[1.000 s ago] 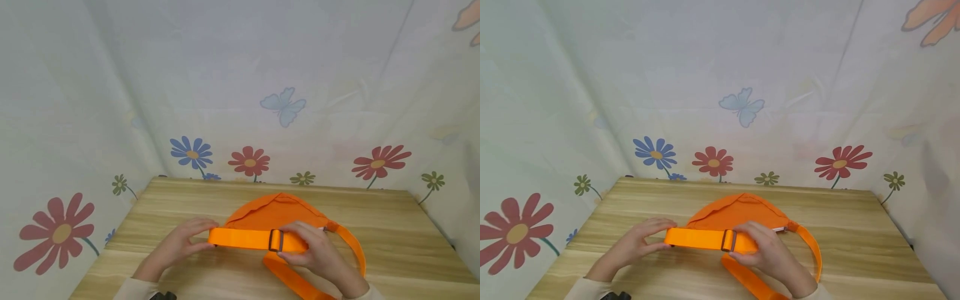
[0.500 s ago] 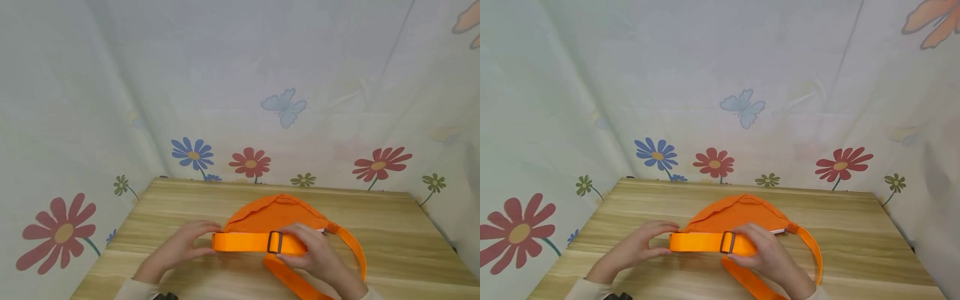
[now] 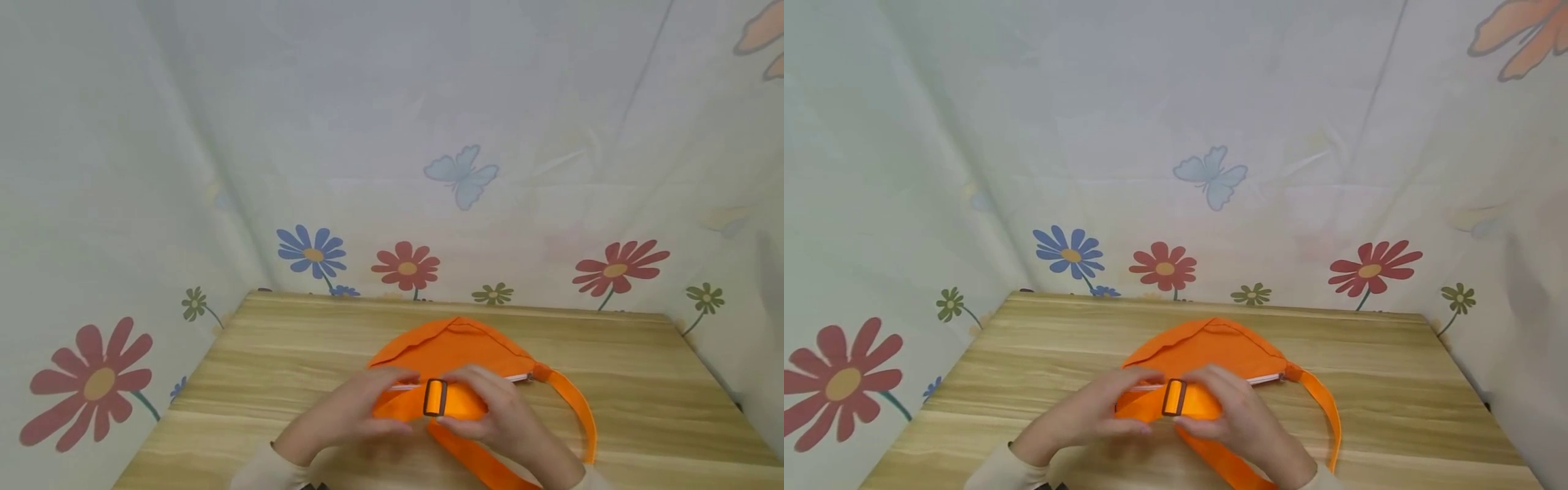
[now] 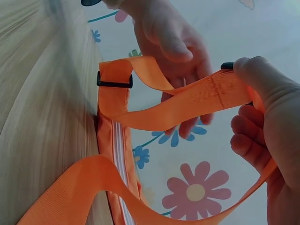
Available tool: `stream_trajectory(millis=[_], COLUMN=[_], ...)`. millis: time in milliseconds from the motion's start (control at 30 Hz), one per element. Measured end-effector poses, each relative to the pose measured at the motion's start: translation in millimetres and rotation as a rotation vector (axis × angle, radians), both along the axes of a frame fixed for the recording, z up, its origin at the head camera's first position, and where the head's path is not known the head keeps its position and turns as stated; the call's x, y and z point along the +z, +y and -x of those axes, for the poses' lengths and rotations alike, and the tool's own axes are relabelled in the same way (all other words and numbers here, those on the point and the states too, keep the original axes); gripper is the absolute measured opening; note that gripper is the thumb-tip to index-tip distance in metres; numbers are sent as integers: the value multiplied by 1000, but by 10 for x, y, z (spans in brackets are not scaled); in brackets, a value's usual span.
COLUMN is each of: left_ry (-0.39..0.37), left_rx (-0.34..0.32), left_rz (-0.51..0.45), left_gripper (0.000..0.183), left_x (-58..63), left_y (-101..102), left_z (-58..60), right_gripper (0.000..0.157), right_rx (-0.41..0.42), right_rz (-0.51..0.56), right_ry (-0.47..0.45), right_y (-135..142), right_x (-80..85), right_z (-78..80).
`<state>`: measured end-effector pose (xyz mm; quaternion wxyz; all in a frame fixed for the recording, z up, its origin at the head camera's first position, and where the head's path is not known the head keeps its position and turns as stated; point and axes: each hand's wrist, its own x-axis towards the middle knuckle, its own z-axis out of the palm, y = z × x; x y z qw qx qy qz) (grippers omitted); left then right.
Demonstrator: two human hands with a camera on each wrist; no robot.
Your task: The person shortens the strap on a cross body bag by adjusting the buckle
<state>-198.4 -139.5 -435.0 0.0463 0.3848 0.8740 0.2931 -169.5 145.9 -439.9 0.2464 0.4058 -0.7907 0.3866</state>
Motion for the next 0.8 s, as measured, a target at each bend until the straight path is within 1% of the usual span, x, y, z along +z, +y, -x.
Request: stream_trajectory(millis=[100, 200, 300, 433, 500, 600, 700, 800], left_ry=[-2, -16, -28, -30, -11, 35, 83, 137], left_rx=[1, 9, 16, 39, 54, 65, 48, 23], left_rz=[-31, -63, -101, -158, -173, -175, -161, -113], left_gripper=[68, 60, 51, 45, 44, 44, 41, 41], left_x=[-16, -33, -50, -62, -54, -44, -40, -43], left_y=[145, 235, 268, 241, 210, 157, 114, 98], left_z=[-32, -49, -48, -44, -38, -34, -34, -43], right_gripper=[44, 44, 44, 46, 49, 50, 47, 42], right_rx=[-4, -7, -8, -28, -46, -75, -100, -112], right_rz=[-2, -6, -15, -54, -78, -117, -157, -182], right_ry=[10, 15, 17, 63, 82, 77, 52, 43], right_y=[-17, -20, -11, 33, 70, 123, 161, 181], right_x=[1, 5, 10, 21, 33, 51, 66, 76], right_z=[-3, -11, -18, -13, -4, 3, -6, -21])
